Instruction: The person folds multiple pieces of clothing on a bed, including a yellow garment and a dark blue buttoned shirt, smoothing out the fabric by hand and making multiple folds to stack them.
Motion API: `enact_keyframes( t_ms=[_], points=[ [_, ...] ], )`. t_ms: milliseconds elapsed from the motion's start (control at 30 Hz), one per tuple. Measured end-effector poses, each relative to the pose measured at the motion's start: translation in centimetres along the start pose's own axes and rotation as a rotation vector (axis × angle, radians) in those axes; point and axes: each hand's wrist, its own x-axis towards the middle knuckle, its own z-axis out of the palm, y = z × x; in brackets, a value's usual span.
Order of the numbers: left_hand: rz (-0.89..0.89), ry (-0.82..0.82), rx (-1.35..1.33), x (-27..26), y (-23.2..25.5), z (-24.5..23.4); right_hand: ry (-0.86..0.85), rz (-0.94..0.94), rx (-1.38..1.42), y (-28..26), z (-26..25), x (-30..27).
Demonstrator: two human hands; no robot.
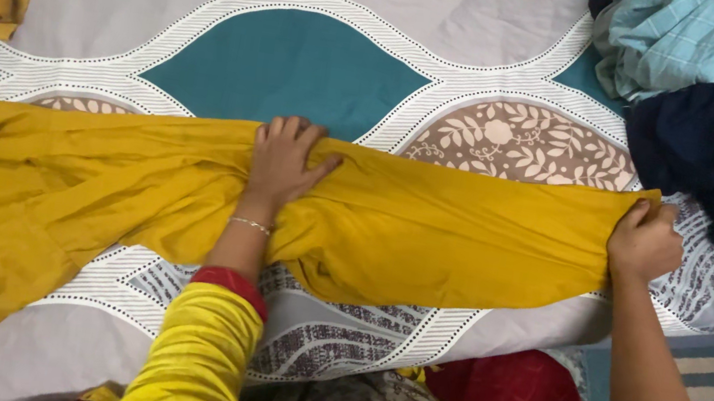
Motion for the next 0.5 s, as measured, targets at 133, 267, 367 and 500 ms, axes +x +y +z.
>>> enact_keyframes(
  t_ms=[133, 267, 367, 500],
  points=[
    [-0.048, -0.120, 0.011, -0.2, -1.6, -0.7, 0.019, -0.040, 0.092, 1.3, 0.4, 0.0],
    [-0.096, -0.039, 0.004, 0.3, -1.9, -0.1, -0.041, -0.023, 0.277, 2.8, 0.5, -0.1],
    [-0.092, 0.034, -0.205, -0.1, -1.8, -1.6, -0.115, 0.053, 0.722, 3.6, 0.0, 0.5],
    [-0.206, -0.240, -0.423, 0.4, -3.0, -8.8, -0.094, -0.093, 1.251, 2.9, -4.6, 0.4]
  ],
)
